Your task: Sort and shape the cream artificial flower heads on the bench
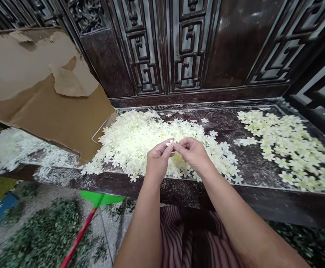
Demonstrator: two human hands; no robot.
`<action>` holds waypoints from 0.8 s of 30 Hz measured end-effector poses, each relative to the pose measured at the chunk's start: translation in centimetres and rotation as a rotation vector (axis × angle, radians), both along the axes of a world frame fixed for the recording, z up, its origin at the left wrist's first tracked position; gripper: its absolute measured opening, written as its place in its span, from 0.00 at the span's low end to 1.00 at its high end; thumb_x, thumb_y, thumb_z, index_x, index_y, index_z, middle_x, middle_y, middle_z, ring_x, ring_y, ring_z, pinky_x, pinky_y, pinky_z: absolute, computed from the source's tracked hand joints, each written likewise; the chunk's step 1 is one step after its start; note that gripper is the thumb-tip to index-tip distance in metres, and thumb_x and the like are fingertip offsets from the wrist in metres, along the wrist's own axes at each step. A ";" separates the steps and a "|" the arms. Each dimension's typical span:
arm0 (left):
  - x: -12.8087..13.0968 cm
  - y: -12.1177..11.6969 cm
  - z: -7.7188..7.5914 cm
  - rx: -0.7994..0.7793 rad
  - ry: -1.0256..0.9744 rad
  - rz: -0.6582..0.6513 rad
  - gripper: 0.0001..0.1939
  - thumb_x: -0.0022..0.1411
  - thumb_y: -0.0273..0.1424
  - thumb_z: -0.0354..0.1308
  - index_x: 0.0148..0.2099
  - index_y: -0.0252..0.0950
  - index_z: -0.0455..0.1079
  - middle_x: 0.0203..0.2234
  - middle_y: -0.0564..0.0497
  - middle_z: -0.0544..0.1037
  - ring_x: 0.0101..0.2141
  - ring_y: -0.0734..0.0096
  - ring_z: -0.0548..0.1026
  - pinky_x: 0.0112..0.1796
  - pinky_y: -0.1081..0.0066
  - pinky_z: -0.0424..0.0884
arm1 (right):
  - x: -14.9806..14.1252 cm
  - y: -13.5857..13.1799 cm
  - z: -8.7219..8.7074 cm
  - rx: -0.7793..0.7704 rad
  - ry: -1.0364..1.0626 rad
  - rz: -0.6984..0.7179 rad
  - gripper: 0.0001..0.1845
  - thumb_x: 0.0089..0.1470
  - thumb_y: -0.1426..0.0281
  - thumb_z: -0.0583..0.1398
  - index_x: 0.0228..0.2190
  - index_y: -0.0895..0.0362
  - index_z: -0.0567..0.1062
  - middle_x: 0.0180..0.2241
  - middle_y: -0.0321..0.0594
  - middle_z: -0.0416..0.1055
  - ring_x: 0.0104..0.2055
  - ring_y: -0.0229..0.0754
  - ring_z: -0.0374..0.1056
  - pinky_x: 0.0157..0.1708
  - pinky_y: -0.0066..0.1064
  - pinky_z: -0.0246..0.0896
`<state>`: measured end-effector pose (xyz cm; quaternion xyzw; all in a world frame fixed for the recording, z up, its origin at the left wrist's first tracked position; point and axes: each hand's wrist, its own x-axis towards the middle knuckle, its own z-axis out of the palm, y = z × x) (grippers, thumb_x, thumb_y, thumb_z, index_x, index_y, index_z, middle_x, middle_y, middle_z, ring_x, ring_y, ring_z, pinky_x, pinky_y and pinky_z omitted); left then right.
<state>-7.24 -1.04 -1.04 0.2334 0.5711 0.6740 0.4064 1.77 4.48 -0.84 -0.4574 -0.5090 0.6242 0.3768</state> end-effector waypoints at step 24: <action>-1.1 -1.4 -0.6 -0.080 0.324 -0.082 0.16 0.55 0.28 0.57 0.48 0.37 0.72 0.42 0.49 0.78 0.44 0.66 0.76 0.49 0.62 0.69 | -0.7 -1.2 0.8 -0.160 0.027 0.140 0.08 0.47 0.70 0.60 0.19 0.59 0.71 0.19 0.34 0.70 0.19 0.31 0.62 0.22 0.25 0.56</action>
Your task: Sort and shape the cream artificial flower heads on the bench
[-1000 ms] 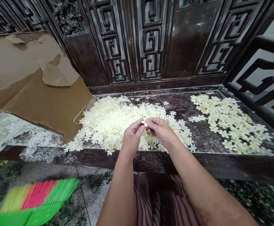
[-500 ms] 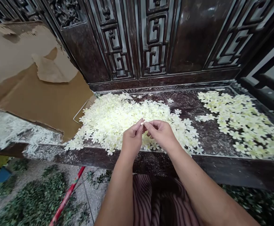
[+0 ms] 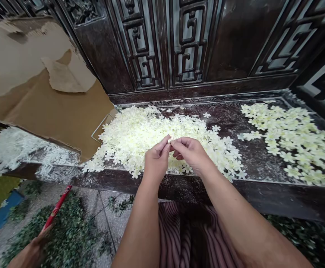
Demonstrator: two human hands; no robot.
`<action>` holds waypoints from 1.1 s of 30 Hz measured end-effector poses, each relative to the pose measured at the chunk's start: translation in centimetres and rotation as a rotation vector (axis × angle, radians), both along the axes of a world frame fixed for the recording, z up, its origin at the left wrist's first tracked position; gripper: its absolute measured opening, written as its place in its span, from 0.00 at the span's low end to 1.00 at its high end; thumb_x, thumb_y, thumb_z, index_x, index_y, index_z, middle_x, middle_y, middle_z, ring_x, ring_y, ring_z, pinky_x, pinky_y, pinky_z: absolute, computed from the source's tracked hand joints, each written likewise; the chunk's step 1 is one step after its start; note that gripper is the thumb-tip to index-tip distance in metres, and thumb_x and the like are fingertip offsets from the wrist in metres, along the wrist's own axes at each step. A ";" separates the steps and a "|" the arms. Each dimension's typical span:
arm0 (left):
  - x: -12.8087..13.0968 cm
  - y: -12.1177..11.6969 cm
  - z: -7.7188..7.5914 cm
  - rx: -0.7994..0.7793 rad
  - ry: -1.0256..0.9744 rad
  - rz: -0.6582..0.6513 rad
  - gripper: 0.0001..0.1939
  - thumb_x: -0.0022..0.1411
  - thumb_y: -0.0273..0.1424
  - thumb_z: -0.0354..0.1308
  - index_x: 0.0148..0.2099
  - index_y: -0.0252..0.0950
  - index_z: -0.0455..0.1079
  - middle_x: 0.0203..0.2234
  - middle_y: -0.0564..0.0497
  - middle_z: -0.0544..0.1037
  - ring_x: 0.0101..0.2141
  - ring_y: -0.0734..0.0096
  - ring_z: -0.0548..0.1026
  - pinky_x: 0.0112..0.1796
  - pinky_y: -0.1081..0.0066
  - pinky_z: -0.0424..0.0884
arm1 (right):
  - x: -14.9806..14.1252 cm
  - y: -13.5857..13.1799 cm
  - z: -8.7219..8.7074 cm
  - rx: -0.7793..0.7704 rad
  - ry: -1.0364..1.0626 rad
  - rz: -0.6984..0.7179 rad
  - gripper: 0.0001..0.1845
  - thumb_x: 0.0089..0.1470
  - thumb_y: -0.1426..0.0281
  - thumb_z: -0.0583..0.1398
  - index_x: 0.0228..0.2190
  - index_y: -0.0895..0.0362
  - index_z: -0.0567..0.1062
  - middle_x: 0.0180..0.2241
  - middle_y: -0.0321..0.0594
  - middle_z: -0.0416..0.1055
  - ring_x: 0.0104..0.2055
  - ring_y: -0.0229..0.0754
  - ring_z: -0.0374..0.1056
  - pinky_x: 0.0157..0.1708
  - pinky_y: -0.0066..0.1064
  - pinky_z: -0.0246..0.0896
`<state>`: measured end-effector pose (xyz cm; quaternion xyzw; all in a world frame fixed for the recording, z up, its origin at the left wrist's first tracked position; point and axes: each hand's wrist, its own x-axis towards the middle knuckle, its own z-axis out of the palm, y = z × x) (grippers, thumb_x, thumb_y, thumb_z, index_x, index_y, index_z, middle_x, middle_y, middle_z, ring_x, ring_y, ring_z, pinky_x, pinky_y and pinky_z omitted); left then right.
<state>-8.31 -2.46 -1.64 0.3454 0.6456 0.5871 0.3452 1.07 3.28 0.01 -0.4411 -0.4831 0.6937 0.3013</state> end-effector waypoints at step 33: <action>-0.8 0.1 0.5 -0.097 -0.546 0.022 0.11 0.40 0.31 0.63 0.29 0.34 0.68 0.19 0.57 0.72 0.20 0.80 0.71 0.23 0.78 0.68 | -0.6 -0.8 -2.0 0.554 -0.208 0.061 0.05 0.41 0.72 0.55 0.18 0.55 0.63 0.16 0.29 0.58 0.19 0.32 0.51 0.21 0.27 0.47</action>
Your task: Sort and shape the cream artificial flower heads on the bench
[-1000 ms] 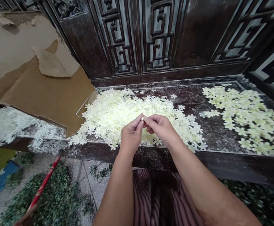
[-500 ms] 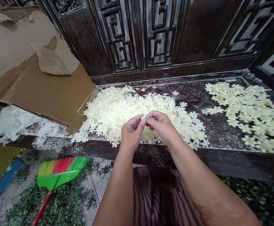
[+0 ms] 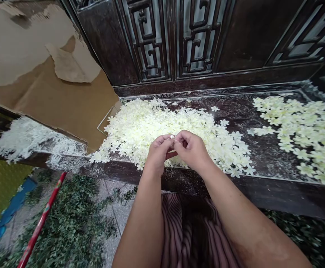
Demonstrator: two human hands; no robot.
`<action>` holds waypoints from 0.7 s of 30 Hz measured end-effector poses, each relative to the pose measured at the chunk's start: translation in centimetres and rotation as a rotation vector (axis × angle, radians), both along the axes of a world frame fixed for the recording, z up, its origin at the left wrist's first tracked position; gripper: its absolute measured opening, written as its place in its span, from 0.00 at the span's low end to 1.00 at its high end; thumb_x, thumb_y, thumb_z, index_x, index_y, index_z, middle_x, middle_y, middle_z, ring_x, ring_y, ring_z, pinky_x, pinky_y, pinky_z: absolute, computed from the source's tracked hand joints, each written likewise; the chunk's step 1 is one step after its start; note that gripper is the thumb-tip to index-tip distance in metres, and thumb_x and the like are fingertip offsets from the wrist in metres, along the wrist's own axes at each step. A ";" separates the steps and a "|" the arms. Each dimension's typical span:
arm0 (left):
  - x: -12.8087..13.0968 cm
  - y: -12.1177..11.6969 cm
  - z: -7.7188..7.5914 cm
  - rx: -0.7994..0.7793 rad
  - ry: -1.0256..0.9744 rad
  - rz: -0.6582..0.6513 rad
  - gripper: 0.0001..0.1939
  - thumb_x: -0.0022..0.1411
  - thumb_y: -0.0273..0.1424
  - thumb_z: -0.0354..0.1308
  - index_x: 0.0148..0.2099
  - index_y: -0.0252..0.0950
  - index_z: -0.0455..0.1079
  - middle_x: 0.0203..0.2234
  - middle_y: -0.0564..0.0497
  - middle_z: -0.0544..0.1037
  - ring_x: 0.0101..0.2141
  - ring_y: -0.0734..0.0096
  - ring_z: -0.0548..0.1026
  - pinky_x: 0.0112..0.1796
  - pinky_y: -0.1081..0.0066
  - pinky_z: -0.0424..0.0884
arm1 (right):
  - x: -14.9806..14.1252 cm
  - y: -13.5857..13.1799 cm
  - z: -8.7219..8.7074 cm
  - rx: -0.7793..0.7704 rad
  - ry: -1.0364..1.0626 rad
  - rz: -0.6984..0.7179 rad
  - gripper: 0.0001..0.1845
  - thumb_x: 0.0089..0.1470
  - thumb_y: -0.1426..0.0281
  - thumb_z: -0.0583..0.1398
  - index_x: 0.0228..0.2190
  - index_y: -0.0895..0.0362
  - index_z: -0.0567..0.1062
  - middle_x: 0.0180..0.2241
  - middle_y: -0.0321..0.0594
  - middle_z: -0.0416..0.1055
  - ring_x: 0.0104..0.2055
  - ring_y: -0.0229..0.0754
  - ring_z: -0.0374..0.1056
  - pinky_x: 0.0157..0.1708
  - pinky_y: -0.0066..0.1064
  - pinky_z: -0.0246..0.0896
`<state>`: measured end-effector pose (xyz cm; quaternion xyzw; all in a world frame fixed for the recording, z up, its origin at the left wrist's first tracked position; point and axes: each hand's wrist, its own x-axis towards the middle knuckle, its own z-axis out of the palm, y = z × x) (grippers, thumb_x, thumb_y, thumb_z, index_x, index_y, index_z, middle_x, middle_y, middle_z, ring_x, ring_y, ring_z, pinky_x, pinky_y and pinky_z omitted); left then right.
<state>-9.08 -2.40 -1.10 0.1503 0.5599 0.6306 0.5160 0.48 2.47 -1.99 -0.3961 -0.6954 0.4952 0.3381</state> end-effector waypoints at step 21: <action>-0.6 0.4 -0.1 -0.018 0.239 0.247 0.06 0.58 0.30 0.55 0.38 0.35 0.65 0.29 0.50 0.79 0.27 0.76 0.77 0.29 0.76 0.70 | 1.9 1.6 1.4 -0.322 0.249 -0.256 0.14 0.49 0.61 0.58 0.19 0.56 0.69 0.17 0.32 0.61 0.19 0.32 0.53 0.22 0.28 0.51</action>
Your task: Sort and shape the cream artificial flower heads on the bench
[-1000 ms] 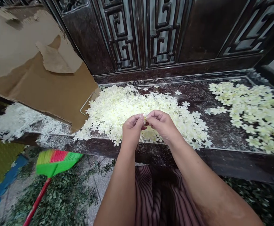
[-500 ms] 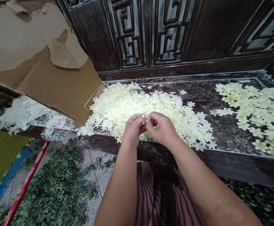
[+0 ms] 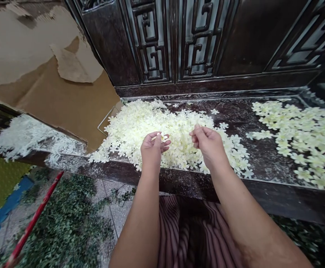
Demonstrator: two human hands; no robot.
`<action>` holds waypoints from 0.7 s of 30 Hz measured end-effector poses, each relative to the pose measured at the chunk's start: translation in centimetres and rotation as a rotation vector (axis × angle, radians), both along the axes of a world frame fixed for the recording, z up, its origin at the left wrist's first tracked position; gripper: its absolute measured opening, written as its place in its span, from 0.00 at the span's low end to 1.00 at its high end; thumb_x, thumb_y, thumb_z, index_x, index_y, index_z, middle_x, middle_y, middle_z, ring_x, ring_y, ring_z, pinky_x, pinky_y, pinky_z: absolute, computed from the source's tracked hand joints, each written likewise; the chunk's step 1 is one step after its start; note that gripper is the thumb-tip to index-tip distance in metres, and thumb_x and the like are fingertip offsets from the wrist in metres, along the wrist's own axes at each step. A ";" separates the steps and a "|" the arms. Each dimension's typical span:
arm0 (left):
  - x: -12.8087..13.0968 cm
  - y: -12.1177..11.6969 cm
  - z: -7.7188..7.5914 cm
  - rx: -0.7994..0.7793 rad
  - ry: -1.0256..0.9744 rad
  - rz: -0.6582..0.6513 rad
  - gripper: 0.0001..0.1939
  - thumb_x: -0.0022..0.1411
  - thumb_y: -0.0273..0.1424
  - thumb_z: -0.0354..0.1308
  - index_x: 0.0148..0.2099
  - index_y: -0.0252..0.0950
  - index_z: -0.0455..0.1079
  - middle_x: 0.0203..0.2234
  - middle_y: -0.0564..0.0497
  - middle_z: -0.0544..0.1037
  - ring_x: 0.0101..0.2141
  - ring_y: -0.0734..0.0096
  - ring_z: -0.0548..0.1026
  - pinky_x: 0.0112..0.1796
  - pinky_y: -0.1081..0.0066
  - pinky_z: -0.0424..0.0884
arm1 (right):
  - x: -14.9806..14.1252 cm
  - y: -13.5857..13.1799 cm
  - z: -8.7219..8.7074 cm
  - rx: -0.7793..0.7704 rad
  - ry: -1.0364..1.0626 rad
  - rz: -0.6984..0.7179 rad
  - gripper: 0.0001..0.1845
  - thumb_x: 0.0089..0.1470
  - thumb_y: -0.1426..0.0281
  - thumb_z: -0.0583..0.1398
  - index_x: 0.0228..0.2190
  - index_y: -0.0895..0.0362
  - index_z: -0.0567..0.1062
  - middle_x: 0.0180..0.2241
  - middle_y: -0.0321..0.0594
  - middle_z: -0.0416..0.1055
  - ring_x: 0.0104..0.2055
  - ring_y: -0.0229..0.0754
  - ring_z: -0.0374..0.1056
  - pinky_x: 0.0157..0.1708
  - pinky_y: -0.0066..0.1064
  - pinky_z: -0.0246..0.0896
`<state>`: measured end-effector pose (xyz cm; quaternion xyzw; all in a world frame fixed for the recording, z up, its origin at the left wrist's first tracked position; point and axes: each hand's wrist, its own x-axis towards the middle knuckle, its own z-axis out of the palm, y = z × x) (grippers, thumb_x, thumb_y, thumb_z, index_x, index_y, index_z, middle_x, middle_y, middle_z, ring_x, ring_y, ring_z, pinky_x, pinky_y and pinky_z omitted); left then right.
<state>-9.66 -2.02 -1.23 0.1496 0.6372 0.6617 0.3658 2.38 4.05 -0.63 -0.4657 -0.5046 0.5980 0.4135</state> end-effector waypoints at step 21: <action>1.0 -1.2 -1.4 0.026 0.625 -0.312 0.15 0.58 0.29 0.54 0.48 0.42 0.73 0.44 0.51 0.78 0.47 0.64 0.74 0.49 0.64 0.67 | -1.4 -0.8 -0.6 -0.264 0.162 0.261 0.12 0.38 0.64 0.64 0.15 0.58 0.70 0.15 0.31 0.66 0.15 0.27 0.53 0.17 0.24 0.47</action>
